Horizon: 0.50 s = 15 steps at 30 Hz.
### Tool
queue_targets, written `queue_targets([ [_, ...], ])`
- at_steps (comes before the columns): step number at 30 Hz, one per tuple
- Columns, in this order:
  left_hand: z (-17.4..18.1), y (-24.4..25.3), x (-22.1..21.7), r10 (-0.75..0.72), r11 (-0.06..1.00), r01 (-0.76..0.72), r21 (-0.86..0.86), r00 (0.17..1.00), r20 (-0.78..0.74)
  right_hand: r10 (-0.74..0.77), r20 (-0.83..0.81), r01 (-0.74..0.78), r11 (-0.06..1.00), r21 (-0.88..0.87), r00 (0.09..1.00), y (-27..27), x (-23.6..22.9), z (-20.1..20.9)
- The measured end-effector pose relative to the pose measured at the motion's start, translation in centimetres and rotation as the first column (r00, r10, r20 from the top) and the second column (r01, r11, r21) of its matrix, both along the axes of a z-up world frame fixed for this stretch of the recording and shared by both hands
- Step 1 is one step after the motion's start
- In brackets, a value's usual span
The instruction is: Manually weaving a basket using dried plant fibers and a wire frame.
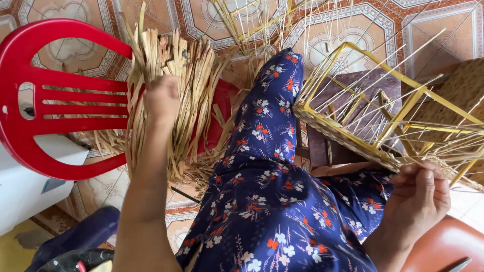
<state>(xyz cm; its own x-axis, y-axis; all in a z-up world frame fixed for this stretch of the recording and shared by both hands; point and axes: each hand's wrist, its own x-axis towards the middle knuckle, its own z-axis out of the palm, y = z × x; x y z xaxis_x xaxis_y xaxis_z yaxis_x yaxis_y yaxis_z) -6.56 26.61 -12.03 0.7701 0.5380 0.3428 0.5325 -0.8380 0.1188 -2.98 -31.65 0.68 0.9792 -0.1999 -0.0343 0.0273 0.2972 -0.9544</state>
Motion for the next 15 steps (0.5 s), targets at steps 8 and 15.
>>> queue_targets([
  [8, -10.8, -4.0, 3.7, -0.18, 0.903, 0.148, -0.403, 0.983, -0.044, 0.043, -0.001, -0.042, 0.999, 0.019, 0.999, 1.6, -0.1, 0.5],
  [15, -12.9, -3.3, 6.1, -0.03, 0.999, 0.031, 0.017, 0.996, -0.082, -0.005, -0.068, 0.007, 1.0, 0.027, 0.998, 2.1, -0.3, 0.7],
])
